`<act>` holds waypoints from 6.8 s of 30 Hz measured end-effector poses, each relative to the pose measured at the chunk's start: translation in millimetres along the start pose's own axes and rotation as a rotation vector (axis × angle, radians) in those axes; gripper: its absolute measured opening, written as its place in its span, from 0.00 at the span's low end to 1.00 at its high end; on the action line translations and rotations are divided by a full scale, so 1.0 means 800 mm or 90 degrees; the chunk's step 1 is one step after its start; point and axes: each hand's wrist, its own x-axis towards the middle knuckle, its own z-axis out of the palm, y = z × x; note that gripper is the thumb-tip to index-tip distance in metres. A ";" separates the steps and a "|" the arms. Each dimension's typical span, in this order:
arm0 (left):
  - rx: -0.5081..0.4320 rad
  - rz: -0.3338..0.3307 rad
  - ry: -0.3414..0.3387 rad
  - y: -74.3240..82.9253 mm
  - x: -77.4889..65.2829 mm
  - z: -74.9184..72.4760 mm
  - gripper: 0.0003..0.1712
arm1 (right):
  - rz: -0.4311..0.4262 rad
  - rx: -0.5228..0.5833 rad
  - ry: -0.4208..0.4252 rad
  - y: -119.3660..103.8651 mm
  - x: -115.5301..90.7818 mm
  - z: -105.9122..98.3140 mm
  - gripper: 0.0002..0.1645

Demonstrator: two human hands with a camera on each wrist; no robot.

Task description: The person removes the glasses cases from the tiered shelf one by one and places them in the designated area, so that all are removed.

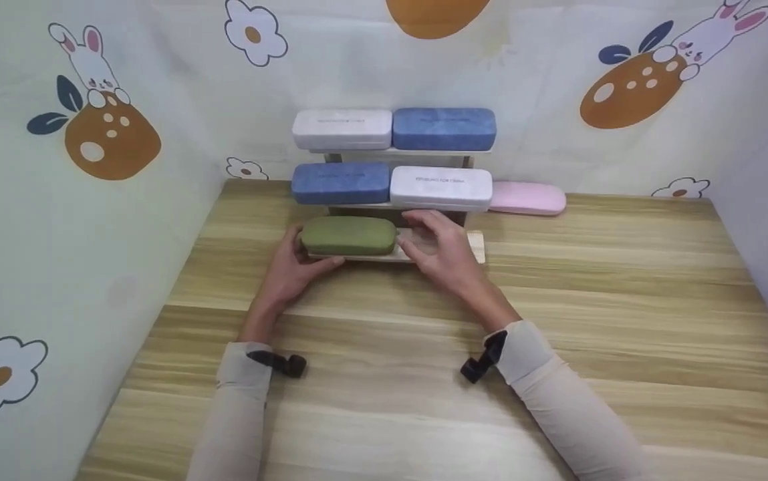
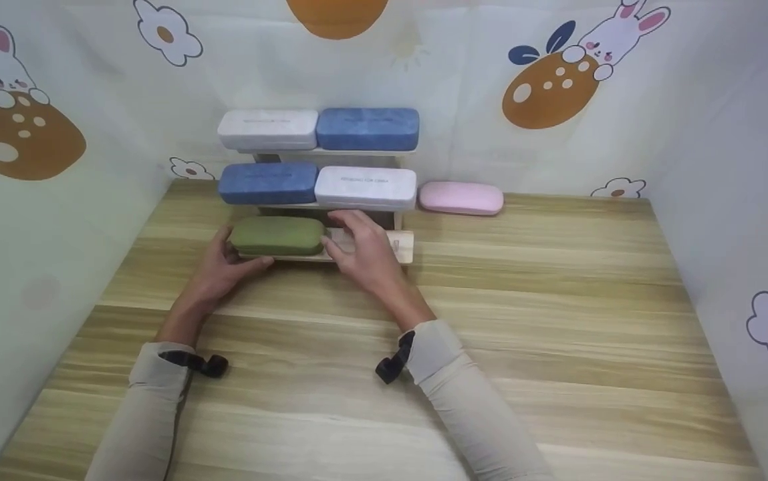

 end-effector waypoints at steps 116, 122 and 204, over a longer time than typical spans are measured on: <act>0.030 -0.018 0.004 0.001 0.001 0.002 0.56 | 0.322 0.316 0.059 0.113 -0.113 -0.227 0.46; 0.021 -0.015 0.000 0.001 0.000 0.002 0.56 | 0.300 0.440 0.072 0.121 -0.116 -0.241 0.39; -0.003 -0.007 0.004 -0.001 0.000 0.005 0.55 | 0.550 0.019 0.206 0.209 -0.081 -0.354 0.44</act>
